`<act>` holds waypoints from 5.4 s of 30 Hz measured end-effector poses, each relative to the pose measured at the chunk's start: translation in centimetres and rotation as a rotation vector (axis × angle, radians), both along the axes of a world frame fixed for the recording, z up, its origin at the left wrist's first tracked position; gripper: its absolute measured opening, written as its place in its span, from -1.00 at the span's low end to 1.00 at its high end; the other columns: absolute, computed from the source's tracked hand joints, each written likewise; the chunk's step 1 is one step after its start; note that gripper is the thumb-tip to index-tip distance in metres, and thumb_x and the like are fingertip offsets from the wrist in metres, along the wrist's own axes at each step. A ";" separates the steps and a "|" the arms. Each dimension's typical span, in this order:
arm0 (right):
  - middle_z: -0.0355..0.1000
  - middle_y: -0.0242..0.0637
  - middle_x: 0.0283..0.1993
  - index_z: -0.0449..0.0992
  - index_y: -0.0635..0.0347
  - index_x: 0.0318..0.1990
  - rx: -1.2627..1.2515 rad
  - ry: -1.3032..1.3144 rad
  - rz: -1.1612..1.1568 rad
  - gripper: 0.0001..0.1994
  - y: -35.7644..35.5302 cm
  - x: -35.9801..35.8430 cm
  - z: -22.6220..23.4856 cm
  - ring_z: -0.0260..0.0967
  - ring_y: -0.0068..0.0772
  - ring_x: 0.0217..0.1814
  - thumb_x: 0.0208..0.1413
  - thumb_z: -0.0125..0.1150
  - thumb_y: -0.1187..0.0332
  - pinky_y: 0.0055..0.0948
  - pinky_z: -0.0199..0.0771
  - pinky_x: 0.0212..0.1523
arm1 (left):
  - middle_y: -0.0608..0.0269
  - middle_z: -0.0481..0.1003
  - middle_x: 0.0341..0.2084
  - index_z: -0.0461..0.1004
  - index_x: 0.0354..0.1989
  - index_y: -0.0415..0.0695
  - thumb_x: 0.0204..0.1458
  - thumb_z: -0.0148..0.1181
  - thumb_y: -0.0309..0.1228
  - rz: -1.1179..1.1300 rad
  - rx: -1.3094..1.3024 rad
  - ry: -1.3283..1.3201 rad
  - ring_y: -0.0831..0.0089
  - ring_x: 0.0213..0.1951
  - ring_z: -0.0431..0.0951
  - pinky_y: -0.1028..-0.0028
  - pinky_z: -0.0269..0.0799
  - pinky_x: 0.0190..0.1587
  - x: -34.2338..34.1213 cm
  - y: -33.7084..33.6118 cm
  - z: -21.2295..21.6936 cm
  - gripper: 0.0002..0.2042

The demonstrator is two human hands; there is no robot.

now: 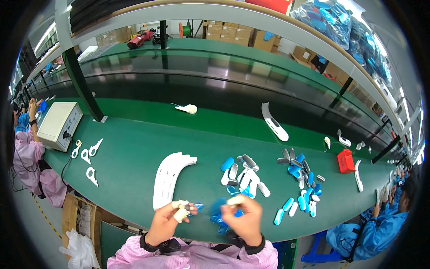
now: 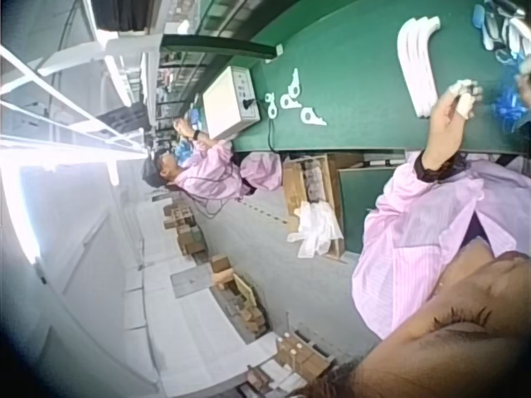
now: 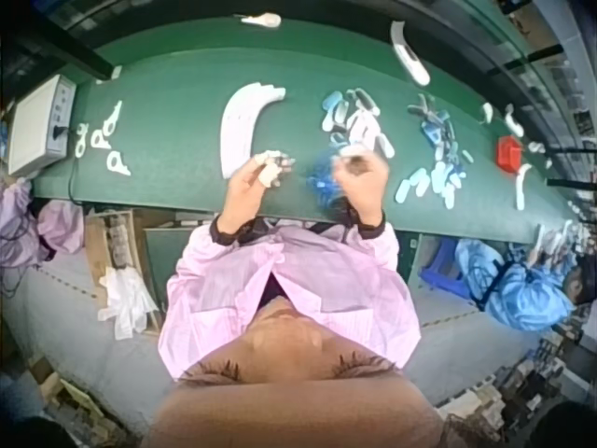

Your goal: Assembling small plastic components for mechanical or electronic devices on a production line.

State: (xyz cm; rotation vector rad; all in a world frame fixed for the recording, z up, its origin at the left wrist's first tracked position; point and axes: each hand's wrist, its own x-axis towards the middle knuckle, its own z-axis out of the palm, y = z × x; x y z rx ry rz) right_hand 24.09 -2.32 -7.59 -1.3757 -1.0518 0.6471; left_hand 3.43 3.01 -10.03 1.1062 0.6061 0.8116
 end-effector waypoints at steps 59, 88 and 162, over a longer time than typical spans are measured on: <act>0.45 -0.26 -0.31 0.45 0.30 -0.21 -0.037 0.837 0.318 -0.90 1.4 1.3 -0.9 0.33 -0.52 -0.31 0.18 0.09 0.46 -0.47 0.37 -0.16 | -0.02 0.39 -0.01 0.45 -0.08 -0.23 -0.09 0.31 -0.44 0.204 0.905 0.585 0.15 0.06 0.37 0.28 0.19 0.10 1.3 1.1 2.0 -0.64; 0.41 -0.31 -0.35 0.44 0.24 -0.23 -0.031 0.937 0.371 -0.91 1.3 1.2 -1.7 0.27 -0.54 -0.35 0.22 0.04 0.44 -0.45 0.36 -0.23 | -0.21 0.18 0.13 0.29 0.20 -0.04 -0.09 0.16 -0.57 0.063 1.247 1.129 -0.19 0.14 0.20 0.10 0.18 0.08 0.7 3.1 -0.8 -0.42; 0.32 -0.29 -0.54 0.48 0.35 -0.25 0.073 -0.490 0.583 -0.83 2.4 0.4 1.9 0.25 -0.46 -0.62 -0.03 0.24 0.55 -0.48 0.22 -0.61 | 0.12 0.39 0.03 -0.08 0.36 -0.16 0.06 0.09 -0.64 -0.332 -0.582 -0.426 0.47 -0.03 0.47 0.50 0.44 -0.02 0.0 1.3 -0.4 -0.31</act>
